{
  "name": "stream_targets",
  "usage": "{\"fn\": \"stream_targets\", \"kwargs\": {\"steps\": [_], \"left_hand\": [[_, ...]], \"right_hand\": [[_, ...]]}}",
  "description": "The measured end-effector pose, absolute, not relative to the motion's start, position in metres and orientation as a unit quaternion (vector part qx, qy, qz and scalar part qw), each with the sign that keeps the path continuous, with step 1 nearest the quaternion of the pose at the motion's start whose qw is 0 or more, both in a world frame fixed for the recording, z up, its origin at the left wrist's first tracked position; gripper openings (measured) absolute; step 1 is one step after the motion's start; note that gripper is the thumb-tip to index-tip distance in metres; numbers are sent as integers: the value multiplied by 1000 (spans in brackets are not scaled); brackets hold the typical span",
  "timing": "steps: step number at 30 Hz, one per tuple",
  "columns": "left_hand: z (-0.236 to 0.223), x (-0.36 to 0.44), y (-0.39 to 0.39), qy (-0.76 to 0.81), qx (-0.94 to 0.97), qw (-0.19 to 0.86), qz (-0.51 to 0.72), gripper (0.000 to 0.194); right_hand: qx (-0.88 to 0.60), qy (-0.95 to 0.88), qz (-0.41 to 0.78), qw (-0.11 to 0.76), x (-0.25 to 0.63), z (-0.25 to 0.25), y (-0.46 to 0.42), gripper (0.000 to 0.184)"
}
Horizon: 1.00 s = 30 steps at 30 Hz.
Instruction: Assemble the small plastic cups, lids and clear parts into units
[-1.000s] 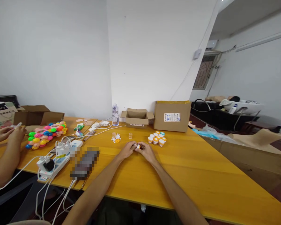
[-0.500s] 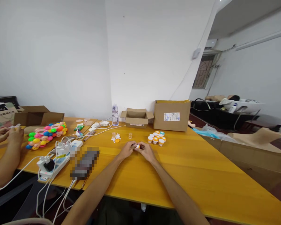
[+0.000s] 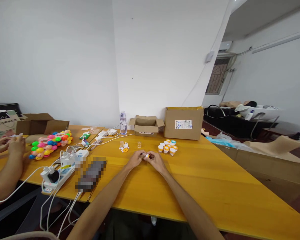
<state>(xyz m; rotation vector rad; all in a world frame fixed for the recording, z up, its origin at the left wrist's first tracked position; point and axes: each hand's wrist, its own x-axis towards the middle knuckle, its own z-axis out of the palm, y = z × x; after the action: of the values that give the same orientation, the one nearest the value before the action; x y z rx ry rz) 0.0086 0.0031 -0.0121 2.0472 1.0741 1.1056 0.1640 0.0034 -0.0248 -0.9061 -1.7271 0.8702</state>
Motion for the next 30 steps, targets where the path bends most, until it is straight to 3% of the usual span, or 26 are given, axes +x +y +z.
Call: {"fn": "stream_targets", "kwargs": {"steps": [30], "left_hand": [[-19,8,10,380,742,344,432,18]], "right_hand": [[-410,-729,296,462,164,-29,7,15]]}}
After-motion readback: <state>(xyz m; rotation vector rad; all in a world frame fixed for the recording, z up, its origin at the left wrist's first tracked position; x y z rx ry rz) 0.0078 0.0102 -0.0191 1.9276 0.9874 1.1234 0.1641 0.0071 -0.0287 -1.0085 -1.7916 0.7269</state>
